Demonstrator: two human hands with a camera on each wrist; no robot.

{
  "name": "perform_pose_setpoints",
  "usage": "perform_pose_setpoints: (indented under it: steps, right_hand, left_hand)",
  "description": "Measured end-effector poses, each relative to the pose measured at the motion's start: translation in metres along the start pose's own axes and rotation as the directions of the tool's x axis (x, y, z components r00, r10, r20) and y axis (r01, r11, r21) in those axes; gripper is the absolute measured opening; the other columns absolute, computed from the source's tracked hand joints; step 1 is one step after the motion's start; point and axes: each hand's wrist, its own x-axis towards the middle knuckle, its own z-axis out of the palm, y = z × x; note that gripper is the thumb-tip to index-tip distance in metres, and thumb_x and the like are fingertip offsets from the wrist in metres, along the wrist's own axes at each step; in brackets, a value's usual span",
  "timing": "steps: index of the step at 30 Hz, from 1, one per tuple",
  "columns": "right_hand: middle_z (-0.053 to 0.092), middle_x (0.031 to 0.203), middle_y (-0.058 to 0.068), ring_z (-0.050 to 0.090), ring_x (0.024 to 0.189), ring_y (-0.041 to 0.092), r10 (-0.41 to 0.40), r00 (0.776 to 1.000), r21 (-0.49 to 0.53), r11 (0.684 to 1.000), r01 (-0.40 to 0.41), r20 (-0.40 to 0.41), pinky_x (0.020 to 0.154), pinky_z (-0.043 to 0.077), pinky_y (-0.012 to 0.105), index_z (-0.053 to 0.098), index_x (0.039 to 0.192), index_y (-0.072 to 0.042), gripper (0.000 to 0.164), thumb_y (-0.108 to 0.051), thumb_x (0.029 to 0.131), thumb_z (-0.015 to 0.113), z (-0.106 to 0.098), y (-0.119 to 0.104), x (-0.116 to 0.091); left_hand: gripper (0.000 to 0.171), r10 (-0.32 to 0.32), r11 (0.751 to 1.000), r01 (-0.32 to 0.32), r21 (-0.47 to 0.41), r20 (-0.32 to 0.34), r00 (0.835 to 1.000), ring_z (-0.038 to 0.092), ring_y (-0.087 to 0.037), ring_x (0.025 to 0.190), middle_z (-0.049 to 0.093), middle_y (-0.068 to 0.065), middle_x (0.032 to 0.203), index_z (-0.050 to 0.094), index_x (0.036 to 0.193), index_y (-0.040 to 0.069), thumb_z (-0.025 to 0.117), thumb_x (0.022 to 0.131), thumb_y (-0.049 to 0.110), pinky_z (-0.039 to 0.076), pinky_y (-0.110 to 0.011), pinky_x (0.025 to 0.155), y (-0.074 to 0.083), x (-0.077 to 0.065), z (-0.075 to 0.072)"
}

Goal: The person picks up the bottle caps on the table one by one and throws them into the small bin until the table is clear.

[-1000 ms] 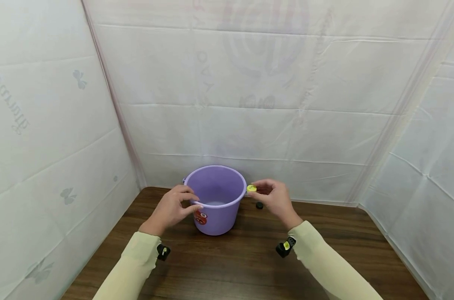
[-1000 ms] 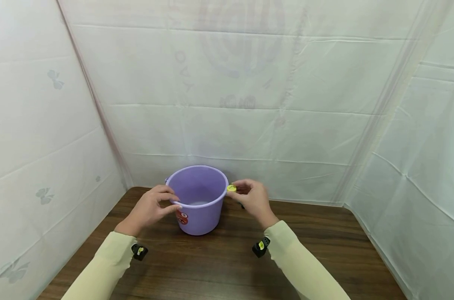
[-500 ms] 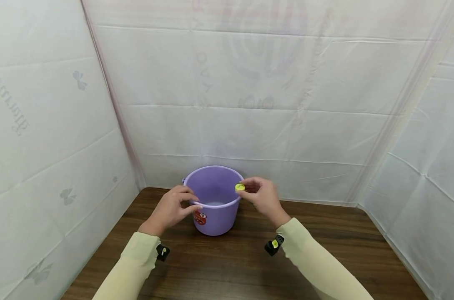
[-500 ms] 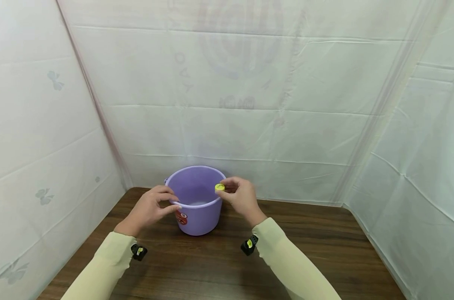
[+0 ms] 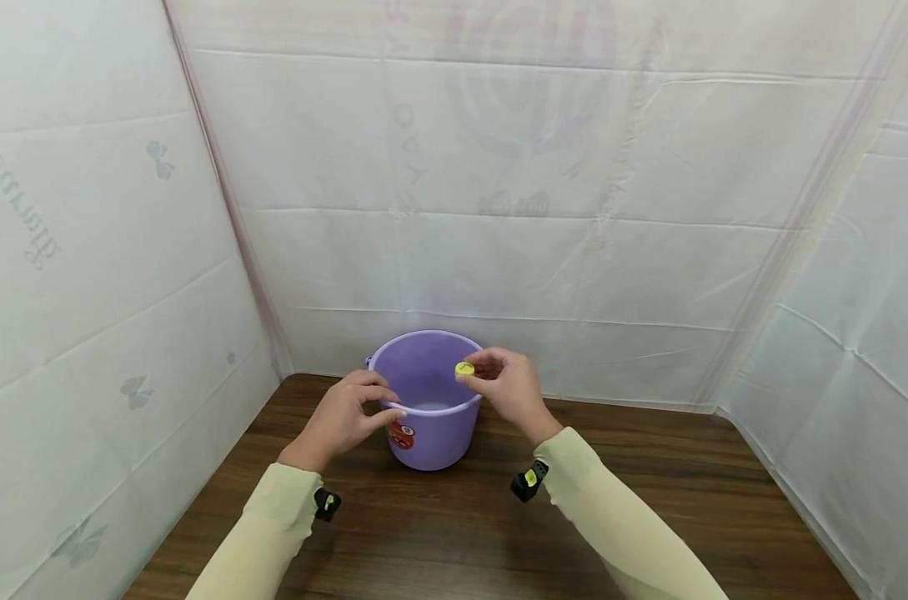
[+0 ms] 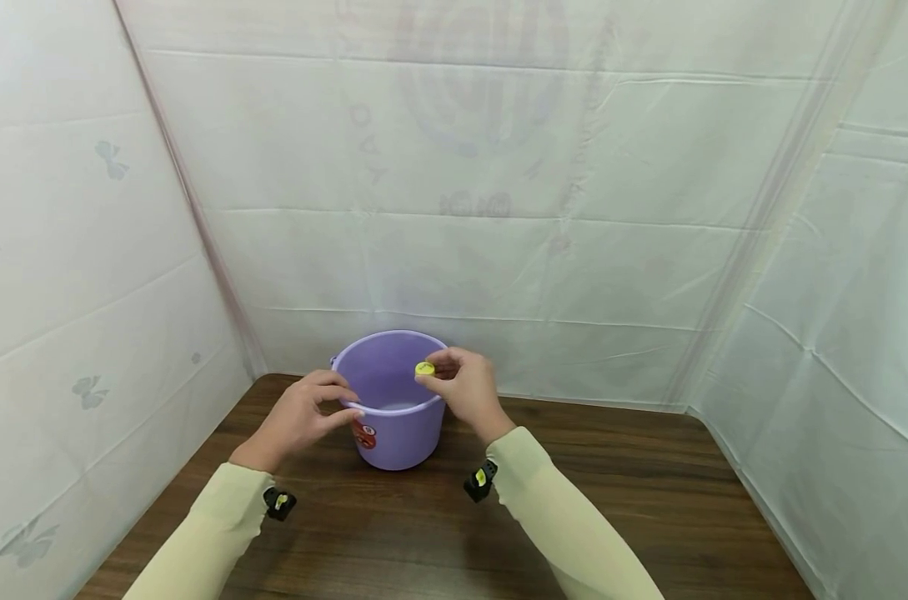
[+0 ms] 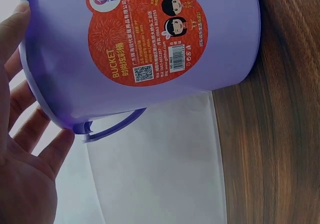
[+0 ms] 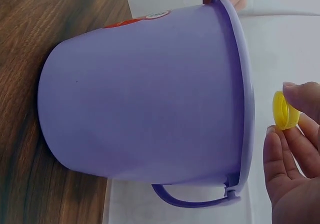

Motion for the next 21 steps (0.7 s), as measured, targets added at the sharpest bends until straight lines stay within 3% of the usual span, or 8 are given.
perform_pose_setpoints:
  steps: [21]
  right_hand:
    - [0.078, 0.099, 0.009, 0.076, 0.088, 0.02, 0.053, 0.999, 0.012, 0.999, -0.053, -0.003, 0.079, 0.062, 0.031, 0.078, 0.101, -0.007, 0.027, -0.015, 0.079, 0.09, 0.012, 0.005, 0.01]
  left_hand:
    - [0.018, -0.03, 1.0, 0.03, 0.003, 0.02, 0.999, 0.062, -0.016, 0.103, 0.068, 0.007, 0.101, 0.081, 0.091, 0.022, 0.088, 0.081, 0.035, 0.056, -0.042, 0.09, 0.0, 0.001, 0.0]
